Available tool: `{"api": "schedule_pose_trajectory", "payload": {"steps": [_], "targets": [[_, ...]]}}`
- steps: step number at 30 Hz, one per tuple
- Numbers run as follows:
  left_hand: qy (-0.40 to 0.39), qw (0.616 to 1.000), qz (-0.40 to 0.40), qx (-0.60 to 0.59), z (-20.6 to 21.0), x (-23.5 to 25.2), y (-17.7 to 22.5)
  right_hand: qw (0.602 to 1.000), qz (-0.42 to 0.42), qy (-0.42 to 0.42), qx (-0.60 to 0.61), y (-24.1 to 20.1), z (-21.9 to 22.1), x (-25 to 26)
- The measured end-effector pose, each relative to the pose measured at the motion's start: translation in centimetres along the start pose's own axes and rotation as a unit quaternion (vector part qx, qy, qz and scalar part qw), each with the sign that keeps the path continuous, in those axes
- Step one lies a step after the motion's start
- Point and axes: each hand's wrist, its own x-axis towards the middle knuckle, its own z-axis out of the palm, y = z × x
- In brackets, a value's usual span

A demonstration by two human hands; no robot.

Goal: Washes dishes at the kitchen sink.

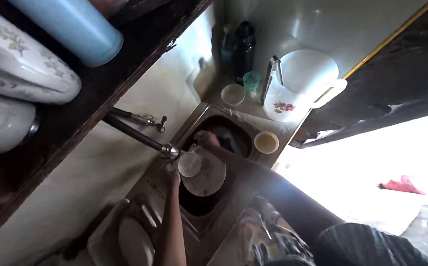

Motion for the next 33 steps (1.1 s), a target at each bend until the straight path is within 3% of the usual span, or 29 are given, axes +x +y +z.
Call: {"api": "schedule_pose_trajectory", "payload": {"steps": [3,6,8,11,13,15,17,20,24,26,28,30,33], "targets": [[-0.074,0.98,0.004,0.185,1.4,1.0,-3.7,0.971,0.04,0.001,-0.235,5.6,-5.1,3.3],[-0.126,0.951,-0.004,0.282,3.8,1.1,-4.7,0.947,0.086,-0.083,-0.298,9.4,-7.1,3.3],[-0.085,0.95,-0.004,0.3,5.0,0.9,-4.4,0.943,0.085,-0.101,-0.306,10.5,-7.4,3.8],[-0.024,0.955,0.031,0.293,5.4,1.7,-4.3,0.91,0.086,-0.174,-0.367,5.9,-9.6,3.1],[-0.021,0.952,0.078,0.296,5.1,3.0,-4.4,0.901,0.042,-0.147,-0.407,4.3,-10.8,3.8],[-0.065,0.943,0.105,0.309,4.7,3.8,-4.2,0.898,-0.006,-0.128,-0.421,1.8,-11.4,2.9],[-0.154,0.925,0.084,0.338,4.5,3.7,-2.8,0.891,-0.045,-0.142,-0.43,-0.8,-11.1,1.9],[-0.249,0.894,0.052,0.369,5.4,2.2,-0.4,0.89,-0.094,-0.18,-0.408,-3.1,-8.4,1.2],[-0.272,0.889,0.061,0.363,7.7,0.1,-0.4,0.939,-0.145,-0.15,-0.274,-1.4,-2.2,0.4],[-0.223,0.916,0.071,0.325,7.6,0.4,-1.7,0.947,-0.13,-0.206,-0.212,-1.5,-0.2,-0.6],[-0.121,0.952,0.074,0.271,8.1,0.7,-2.6,0.922,-0.091,-0.292,-0.236,-2.7,0.7,-1.7],[-0.084,0.966,0.067,0.237,9.1,0.8,-2.5,0.948,-0.056,-0.292,-0.115,-2.1,1.9,-2.0],[-0.199,0.933,0.037,0.298,10.2,-1.1,-1.3,0.953,-0.114,-0.261,-0.098,-2.1,2.6,-2.9]]}}
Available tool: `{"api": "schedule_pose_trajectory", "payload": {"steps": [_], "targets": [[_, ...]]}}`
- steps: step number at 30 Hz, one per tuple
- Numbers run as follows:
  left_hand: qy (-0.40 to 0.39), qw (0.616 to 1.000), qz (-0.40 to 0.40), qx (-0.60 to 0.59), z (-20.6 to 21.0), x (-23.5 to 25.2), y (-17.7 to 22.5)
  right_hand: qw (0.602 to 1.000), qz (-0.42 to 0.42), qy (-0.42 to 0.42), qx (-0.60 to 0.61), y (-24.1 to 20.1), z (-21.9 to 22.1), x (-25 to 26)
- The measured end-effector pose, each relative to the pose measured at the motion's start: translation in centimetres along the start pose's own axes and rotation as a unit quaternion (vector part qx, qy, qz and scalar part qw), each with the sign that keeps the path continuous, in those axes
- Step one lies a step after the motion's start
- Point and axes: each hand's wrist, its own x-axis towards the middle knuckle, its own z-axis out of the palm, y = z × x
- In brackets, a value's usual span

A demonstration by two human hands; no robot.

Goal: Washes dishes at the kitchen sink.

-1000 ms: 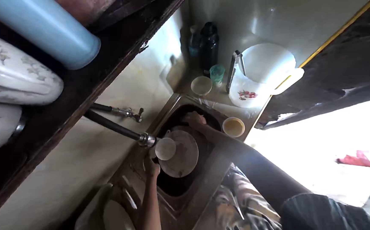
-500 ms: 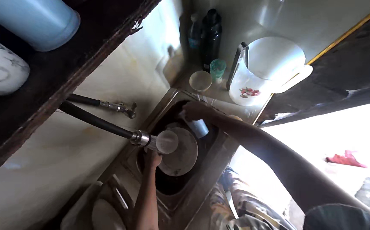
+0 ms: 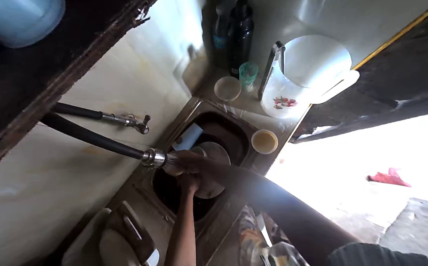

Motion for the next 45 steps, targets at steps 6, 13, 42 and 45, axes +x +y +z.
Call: {"api": "schedule_pose_trajectory", "payload": {"steps": [6,13,42,45], "targets": [[0.031,0.993,-0.051,-0.106,1.3,-0.9,-1.2,0.996,0.082,0.017,0.019,-0.4,0.0,2.0],[-0.025,0.888,-0.194,-0.416,-0.7,-4.7,-4.1,0.986,0.055,0.054,-0.146,3.5,-5.6,-3.3],[0.121,0.59,-0.187,-0.776,-3.4,-22.5,-0.6,0.911,0.265,0.18,-0.261,17.0,-12.2,-18.1],[0.103,0.571,-0.183,-0.794,-2.9,-23.0,0.1,0.918,0.269,0.211,-0.201,12.6,-13.7,-20.3]]}}
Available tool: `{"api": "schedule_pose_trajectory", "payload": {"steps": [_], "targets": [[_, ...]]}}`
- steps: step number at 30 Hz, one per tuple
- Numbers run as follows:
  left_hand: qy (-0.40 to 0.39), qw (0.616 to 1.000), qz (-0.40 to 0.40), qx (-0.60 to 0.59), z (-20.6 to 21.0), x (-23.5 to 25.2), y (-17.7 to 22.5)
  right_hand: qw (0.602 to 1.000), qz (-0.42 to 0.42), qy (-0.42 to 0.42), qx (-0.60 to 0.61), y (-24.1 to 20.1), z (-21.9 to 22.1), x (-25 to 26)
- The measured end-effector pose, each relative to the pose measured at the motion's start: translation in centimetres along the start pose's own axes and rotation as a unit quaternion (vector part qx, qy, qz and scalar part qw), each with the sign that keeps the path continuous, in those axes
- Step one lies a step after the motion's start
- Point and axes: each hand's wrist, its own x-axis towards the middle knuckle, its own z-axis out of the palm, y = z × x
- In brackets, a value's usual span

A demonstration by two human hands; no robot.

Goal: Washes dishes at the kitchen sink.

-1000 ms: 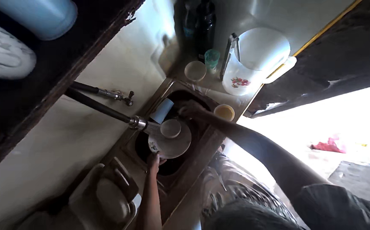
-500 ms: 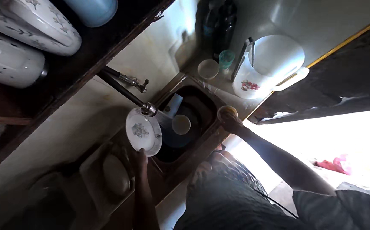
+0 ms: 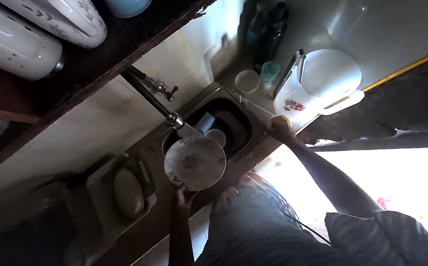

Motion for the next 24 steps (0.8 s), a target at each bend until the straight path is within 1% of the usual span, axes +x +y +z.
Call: {"api": "schedule_pose_trajectory", "payload": {"steps": [1,3,5,6,8,9,10,11,13,15,16,17,18,19,20,21,22,23,24], "targets": [[-0.009,1.0,-0.005,-0.008,0.2,-0.1,-0.1,1.0,0.002,0.0,0.029,-0.5,-1.1,-0.7],[-0.012,1.0,-0.004,0.008,0.7,-0.6,-0.3,0.994,0.012,0.031,0.109,-0.9,-2.2,-1.3],[0.013,0.995,0.04,0.091,1.7,-1.4,-0.5,0.983,0.036,0.074,0.162,-0.8,-2.4,-1.1],[0.033,0.984,0.071,0.159,2.0,-1.7,-0.6,0.978,0.05,0.098,0.175,-1.0,-2.3,-1.2],[0.073,0.947,0.143,0.279,2.5,-2.3,-1.3,0.969,0.073,0.138,0.194,-1.2,-2.0,-0.8],[0.084,0.932,0.181,0.304,2.4,-2.2,-1.8,0.962,0.078,0.153,0.21,-1.3,-1.9,-0.5],[0.087,0.928,0.205,0.297,2.3,-2.0,-2.2,0.955,0.082,0.164,0.233,-1.5,-1.7,-0.2],[0.088,0.937,0.209,0.264,2.2,-2.0,-2.4,0.947,0.082,0.168,0.263,-1.9,-1.4,0.3],[0.092,0.965,0.179,0.166,2.5,-2.8,-1.8,0.938,0.058,0.146,0.308,-3.4,-0.6,1.1],[0.055,0.988,0.129,0.073,2.6,-3.7,-0.8,0.939,-0.039,0.122,0.319,-5.9,1.7,1.0],[0.03,0.993,0.108,0.038,2.3,-3.9,-0.6,0.932,-0.101,0.106,0.331,-7.6,3.5,0.3],[0.011,0.996,0.087,0.011,2.0,-4.1,-0.6,0.929,-0.138,0.055,0.339,-10.1,4.7,-1.4],[-0.004,0.998,0.067,-0.011,1.9,-4.3,-0.8,0.928,-0.153,-0.004,0.339,-13.0,6.0,-2.9],[-0.013,0.999,0.047,-0.024,1.9,-4.5,-1.0,0.925,-0.185,-0.064,0.325,-15.6,7.8,-4.4],[-0.023,0.999,0.033,-0.029,2.0,-4.8,-1.3,0.913,-0.258,-0.113,0.295,-17.5,10.1,-5.7],[-0.031,0.999,0.026,-0.033,1.9,-4.8,-1.6,0.891,-0.34,-0.169,0.25,-18.6,11.8,-7.4],[-0.029,0.998,0.03,-0.045,1.4,-4.5,-1.9,0.86,-0.418,-0.232,0.178,-19.0,12.4,-9.2],[-0.024,0.997,0.043,-0.062,0.3,-3.9,-2.3,0.833,-0.459,-0.289,0.113,-18.9,11.8,-10.8],[-0.016,0.995,0.06,-0.075,-1.0,-3.7,-2.4,0.813,-0.478,-0.326,0.062,-18.2,11.0,-11.2]]}}
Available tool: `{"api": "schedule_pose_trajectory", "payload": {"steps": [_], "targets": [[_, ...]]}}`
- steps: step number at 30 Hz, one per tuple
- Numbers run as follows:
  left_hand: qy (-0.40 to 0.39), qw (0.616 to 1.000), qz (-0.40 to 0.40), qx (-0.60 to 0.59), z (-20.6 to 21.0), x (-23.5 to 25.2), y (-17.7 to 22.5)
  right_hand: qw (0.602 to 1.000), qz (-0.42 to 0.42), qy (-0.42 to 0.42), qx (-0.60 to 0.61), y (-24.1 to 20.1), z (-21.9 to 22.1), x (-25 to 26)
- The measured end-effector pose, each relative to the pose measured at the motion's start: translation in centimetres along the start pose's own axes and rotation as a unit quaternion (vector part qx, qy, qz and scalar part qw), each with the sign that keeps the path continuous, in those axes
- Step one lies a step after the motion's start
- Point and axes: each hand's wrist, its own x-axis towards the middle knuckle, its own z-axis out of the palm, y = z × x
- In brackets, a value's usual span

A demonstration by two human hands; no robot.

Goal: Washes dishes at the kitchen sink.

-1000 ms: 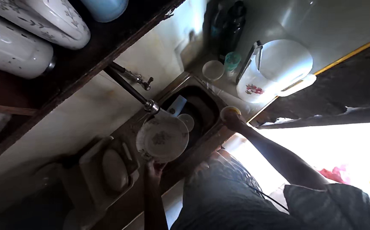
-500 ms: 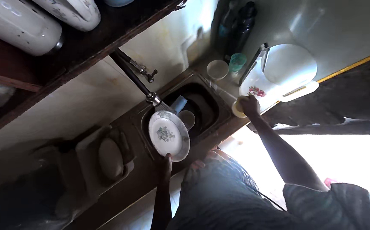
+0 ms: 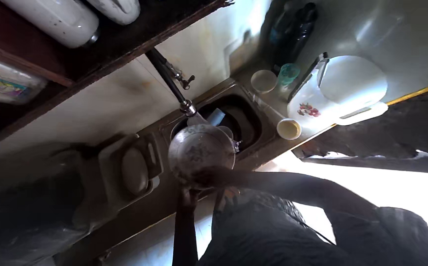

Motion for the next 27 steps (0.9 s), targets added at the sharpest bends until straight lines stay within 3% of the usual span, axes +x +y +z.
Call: {"api": "schedule_pose_trajectory", "payload": {"steps": [1,4,6,9,11,12,14,16,17,19,22,27], "targets": [[0.007,1.0,0.017,-0.004,-1.1,-0.1,0.2,1.0,0.005,-0.025,-0.015,0.9,-1.0,-0.8],[-0.004,1.0,-0.001,-0.007,-1.9,-0.5,-0.9,0.992,0.054,0.045,-0.101,6.0,-3.6,0.8],[-0.02,0.999,-0.013,-0.026,-1.3,0.2,-2.6,0.988,0.055,0.054,-0.131,4.5,-2.9,3.1],[-0.057,0.994,0.031,-0.083,-1.8,1.8,-4.0,0.992,0.008,-0.087,-0.087,1.2,-0.1,4.2],[-0.045,0.991,0.02,-0.12,-2.6,2.0,-3.9,0.992,0.054,-0.118,-0.01,0.2,-2.0,3.4],[-0.027,0.991,0.009,-0.13,-2.9,1.9,-3.8,0.996,0.077,-0.05,0.019,-0.2,-4.1,3.0],[-0.015,0.992,0.014,-0.124,-4.2,1.7,-3.6,0.973,0.069,0.201,0.086,0.0,-8.4,3.2],[-0.025,0.991,0.038,-0.122,-5.2,1.3,-3.5,0.892,0.11,0.415,0.145,0.5,-13.2,6.1],[-0.024,0.992,0.044,-0.12,-5.3,1.0,-3.4,0.859,0.129,0.468,0.163,1.3,-15.6,7.8],[0.002,0.992,0.037,-0.118,-5.1,0.4,-3.2,0.841,0.157,0.472,0.21,3.1,-19.1,11.1],[0.05,0.993,0.019,-0.107,-4.4,-0.8,-3.5,0.841,0.178,0.391,0.33,4.5,-21.0,15.3],[0.009,0.989,0.049,-0.142,-5.4,-1.5,-5.4,0.834,0.177,0.403,0.332,4.5,-20.9,17.9]]}}
